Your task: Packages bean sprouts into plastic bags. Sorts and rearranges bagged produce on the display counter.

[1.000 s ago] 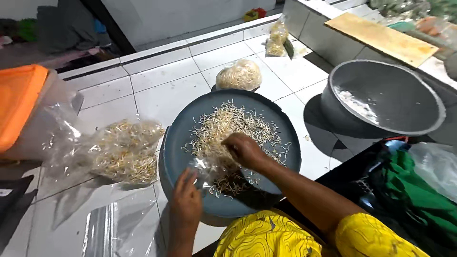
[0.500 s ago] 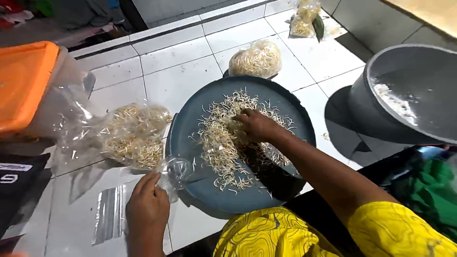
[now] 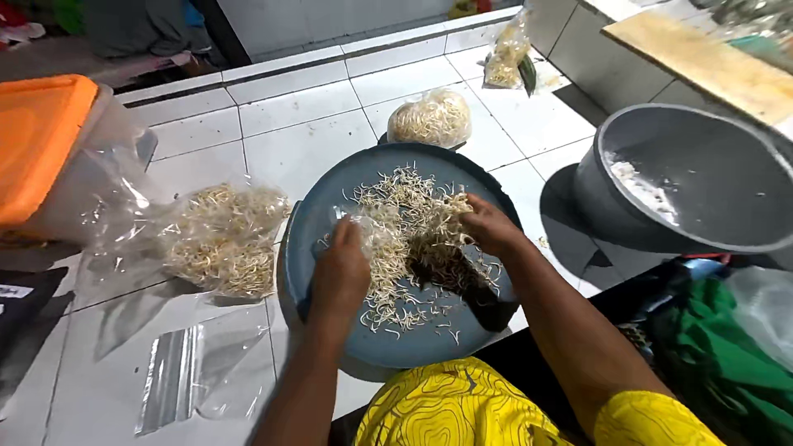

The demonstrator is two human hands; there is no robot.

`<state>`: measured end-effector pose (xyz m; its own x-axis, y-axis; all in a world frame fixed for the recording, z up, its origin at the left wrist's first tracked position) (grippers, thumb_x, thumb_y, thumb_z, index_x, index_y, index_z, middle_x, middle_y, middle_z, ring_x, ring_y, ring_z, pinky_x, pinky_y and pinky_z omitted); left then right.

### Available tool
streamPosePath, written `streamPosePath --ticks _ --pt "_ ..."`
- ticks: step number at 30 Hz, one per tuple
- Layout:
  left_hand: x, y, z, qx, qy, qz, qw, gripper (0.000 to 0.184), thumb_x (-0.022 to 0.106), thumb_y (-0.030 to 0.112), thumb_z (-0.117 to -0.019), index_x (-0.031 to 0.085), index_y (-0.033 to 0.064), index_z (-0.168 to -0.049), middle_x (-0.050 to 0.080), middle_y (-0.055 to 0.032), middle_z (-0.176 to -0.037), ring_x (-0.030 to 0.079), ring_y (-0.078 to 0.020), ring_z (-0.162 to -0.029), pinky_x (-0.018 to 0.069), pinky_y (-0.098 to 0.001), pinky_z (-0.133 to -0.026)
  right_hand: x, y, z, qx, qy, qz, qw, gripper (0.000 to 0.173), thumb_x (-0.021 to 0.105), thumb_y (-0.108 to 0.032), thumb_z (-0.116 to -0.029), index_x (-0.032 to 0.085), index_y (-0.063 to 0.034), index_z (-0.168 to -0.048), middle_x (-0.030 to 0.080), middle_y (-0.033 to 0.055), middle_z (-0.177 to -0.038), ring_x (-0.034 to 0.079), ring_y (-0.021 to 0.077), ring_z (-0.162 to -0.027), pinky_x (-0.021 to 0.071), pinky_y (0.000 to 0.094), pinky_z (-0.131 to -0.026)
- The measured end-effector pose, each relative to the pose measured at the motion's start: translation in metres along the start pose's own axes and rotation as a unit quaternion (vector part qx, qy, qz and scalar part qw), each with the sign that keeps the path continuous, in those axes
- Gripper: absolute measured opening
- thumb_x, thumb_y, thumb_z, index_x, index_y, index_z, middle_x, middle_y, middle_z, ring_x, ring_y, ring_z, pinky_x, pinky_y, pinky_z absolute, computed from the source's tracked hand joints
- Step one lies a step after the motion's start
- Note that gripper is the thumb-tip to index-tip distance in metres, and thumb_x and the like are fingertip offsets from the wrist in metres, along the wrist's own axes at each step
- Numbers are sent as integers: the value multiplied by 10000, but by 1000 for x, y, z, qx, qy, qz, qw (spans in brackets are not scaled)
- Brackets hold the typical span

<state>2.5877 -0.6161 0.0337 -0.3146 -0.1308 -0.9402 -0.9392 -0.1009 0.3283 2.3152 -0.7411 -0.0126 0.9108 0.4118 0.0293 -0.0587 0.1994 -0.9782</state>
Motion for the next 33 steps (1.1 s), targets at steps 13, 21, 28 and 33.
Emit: streamPosePath --ticks 13,21,28,33 --pt "47 30 -8 -7 17 186 982 715 729 -14 -823 487 27 -1495 378 -129 -1626 596 -306 -1294 562 -496 -999 90 -10 22 13 -100 77 992 588 451 -234 -1050 281 -166 -1609 621 120 -1342 697 228 -1057 617 442 -872" --pt "25 6 15 0 58 261 964 738 729 -8 -840 475 89 -1527 339 -42 -1661 698 -215 -1075 618 -404 -820 128 -8 3 13 -78 -5 997 424 531 -101 -941 445 -105 -1357 691 34 -1000 716 196 -822 638 457 -727" --pt "26 -12 19 -59 30 293 954 586 611 16 -948 470 58 -1516 295 -66 -1677 704 -224 -1052 612 -388 -826 170 -48 22 -139 -16 571 809 702 671 -294 -975 332 16 -1506 640 340 -1174 678 510 -968 531 699 -802" --pt "5 -4 25 -40 59 286 956 550 615 28 -964 502 66 -1501 314 -55 -1670 709 -195 -1015 611 -365 -806 176 -68 22 -148 -126 681 706 424 527 -190 -1050 480 -11 -1431 667 337 -1058 665 564 -934 497 758 -770"
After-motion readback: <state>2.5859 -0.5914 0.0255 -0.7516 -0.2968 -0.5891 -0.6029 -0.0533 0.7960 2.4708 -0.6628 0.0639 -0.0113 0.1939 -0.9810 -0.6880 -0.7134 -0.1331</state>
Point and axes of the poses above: each hand's wrist, its own z-axis away from the middle knuckle, its own x-axis out of the palm, y = z × x, the point moved 2 cm from there along -z, towards the middle knuckle
